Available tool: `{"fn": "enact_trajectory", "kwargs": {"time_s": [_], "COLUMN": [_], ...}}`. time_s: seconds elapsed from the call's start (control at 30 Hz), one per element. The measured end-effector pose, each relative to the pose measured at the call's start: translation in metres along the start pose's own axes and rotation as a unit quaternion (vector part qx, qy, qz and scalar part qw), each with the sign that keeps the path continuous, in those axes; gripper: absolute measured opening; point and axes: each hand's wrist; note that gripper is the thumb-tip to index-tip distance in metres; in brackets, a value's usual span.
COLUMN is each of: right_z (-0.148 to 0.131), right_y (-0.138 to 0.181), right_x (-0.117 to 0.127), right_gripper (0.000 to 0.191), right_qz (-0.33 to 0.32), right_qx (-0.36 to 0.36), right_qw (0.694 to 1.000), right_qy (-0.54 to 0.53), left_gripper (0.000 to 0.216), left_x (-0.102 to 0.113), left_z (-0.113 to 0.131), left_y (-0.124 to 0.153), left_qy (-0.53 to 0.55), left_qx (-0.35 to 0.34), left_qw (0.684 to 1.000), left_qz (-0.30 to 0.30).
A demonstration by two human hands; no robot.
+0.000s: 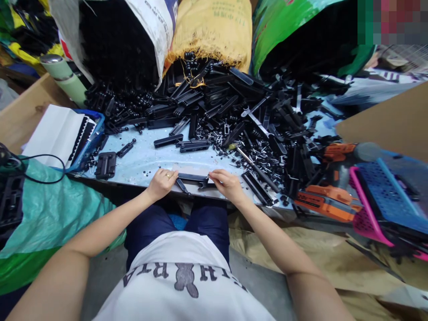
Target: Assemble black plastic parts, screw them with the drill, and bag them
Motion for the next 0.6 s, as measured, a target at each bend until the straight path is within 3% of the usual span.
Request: {"fn": "enact_trajectory", "kwargs": {"time_s": [0.13,0.33,0.47,0.6], "right_z": [0.007,0.021,0.033,0.035], "right_y": [0.003,0.013,0.020,0.018], "right_x": [-0.007,-0.011,-0.001,0.012], "right_gripper": [0.022,0.021,0.046,0.060], "right_qz": [-0.016,-0.060,-0.143,-0.091], "right_qx": [0.017,0.093,0.148,0.116], "right_qw": [1.000,0.993,0.966,0.951], "right_qy": [0.002,0.049,0.159,0.272], "left_gripper": [0.030,0.041,0.048,0.049], "left_x": [-0.001,-0.006,-0.014,-0.017], "left_z": [0.012,0.031,0.031,0.034], "left_y": [-0.008,-0.030,-0.038,-0.046], "left_qy": [-0.012,0.031,0.022,-0.004], "left_qx": [-0.013,-0.138,-0.182,-0.155], "left_qw": [1.000,0.989,0.981,0.988], "left_qz": [0.004,-0.045,-0.069,-0.019]}}
Point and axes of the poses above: each hand's wrist, its own y-axis away from the middle knuckle, its own x-axis out of the back of the hand, z = x × y, and after that the axes turned 9 degrees about z, right-handed
